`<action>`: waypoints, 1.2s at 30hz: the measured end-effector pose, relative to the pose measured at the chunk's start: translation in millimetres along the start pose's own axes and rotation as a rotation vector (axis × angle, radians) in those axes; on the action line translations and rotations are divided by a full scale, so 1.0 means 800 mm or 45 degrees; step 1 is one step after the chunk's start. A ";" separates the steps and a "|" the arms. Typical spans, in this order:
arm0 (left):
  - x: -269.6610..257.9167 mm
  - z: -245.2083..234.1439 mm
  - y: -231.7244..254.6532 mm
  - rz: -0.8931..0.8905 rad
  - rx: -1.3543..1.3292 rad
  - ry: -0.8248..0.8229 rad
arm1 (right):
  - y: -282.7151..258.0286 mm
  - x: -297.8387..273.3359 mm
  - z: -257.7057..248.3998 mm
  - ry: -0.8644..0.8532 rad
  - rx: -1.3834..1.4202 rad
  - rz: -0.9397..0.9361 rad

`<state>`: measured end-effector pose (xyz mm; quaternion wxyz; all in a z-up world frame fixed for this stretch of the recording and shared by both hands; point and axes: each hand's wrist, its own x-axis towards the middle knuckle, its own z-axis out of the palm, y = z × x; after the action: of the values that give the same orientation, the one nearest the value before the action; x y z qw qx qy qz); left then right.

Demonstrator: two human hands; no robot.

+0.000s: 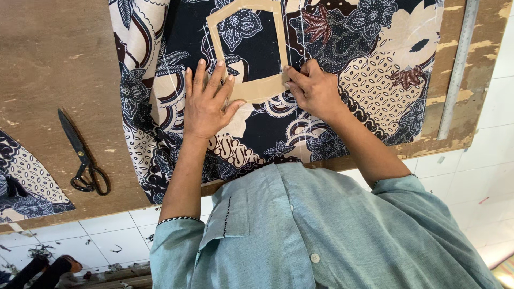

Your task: The person places a cardboard template on a patterned fabric, traces its outline with chalk, and then uses scissors to cut the fabric along the marked lines. The cut piece is separated from the main roll.

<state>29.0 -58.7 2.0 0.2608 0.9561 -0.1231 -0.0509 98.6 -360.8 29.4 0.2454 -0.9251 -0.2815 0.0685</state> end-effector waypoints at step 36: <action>-0.002 0.008 0.018 0.015 0.018 0.139 | 0.004 0.002 0.001 -0.075 -0.049 0.014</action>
<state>23.6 -73.3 3.8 0.2608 0.9586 -0.1147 0.0038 101.3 -362.0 27.4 0.2189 -0.9288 -0.2848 0.0915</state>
